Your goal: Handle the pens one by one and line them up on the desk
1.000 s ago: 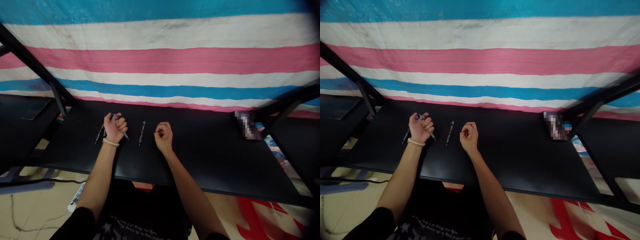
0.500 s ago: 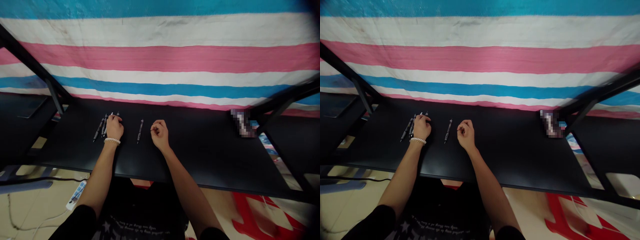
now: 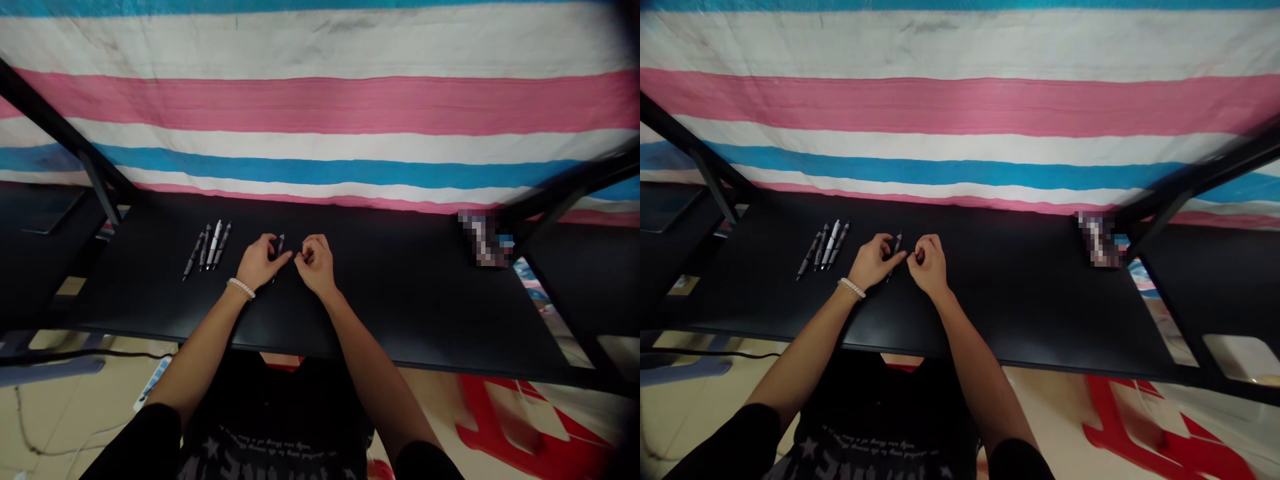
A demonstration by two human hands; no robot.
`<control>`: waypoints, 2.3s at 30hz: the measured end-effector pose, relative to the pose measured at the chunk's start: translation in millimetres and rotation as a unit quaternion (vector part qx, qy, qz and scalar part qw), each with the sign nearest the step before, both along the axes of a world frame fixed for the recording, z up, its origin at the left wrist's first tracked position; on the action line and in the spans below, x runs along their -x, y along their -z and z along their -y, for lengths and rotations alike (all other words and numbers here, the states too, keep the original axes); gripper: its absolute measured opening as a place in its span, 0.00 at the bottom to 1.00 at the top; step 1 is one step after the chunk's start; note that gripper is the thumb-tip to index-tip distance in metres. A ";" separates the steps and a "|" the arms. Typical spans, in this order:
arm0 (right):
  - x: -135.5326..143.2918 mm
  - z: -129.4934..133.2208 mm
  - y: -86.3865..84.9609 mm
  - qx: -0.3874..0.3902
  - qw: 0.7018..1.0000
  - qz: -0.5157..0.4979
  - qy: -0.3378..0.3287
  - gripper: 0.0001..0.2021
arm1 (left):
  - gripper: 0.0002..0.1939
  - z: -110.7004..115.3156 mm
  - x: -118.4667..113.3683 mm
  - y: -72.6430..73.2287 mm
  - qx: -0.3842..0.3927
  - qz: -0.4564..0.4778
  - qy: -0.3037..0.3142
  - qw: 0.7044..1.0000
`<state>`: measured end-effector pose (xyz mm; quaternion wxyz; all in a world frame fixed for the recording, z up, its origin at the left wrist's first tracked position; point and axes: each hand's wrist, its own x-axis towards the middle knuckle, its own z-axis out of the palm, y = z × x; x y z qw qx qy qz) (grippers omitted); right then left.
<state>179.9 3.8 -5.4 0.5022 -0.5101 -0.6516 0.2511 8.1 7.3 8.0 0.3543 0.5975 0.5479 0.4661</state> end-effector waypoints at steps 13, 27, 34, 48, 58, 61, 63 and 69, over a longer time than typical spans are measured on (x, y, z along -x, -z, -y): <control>-1.5 -1.3 0.0 -0.030 0.999 0.001 -0.017 0.08 | 0.17 0.6 -15.3 -6.1 0.170 0.278 -0.016 0.945; 0.1 -5.2 -4.6 0.178 0.943 -0.272 -0.066 0.11 | 0.09 0.3 -10.4 -17.4 0.196 0.460 0.050 0.865; 9.1 1.3 -7.2 0.208 0.931 -0.280 -0.106 0.18 | 0.11 0.1 -13.8 -10.4 0.162 0.476 0.040 0.863; 9.3 5.1 -5.2 0.079 0.979 -0.184 -0.044 0.08 | 0.11 -5.7 -15.4 -3.4 0.154 0.485 -0.019 0.860; 7.2 -0.2 3.4 0.027 0.982 -0.181 -0.045 0.08 | 0.11 -5.9 -15.8 -1.5 0.155 0.499 -0.013 0.853; 8.7 1.1 3.2 0.069 0.976 -0.201 -0.042 0.12 | 0.11 -6.2 -15.9 -0.8 0.158 0.501 -0.017 0.851; 10.1 2.6 2.7 0.056 0.977 -0.200 -0.042 0.09 | 0.12 -6.3 -15.9 -1.0 0.152 0.503 -0.020 0.850; 13.1 7.6 0.1 -0.036 0.989 -0.141 -0.004 0.05 | 0.10 -6.8 -15.7 -2.8 0.136 0.506 -0.060 0.850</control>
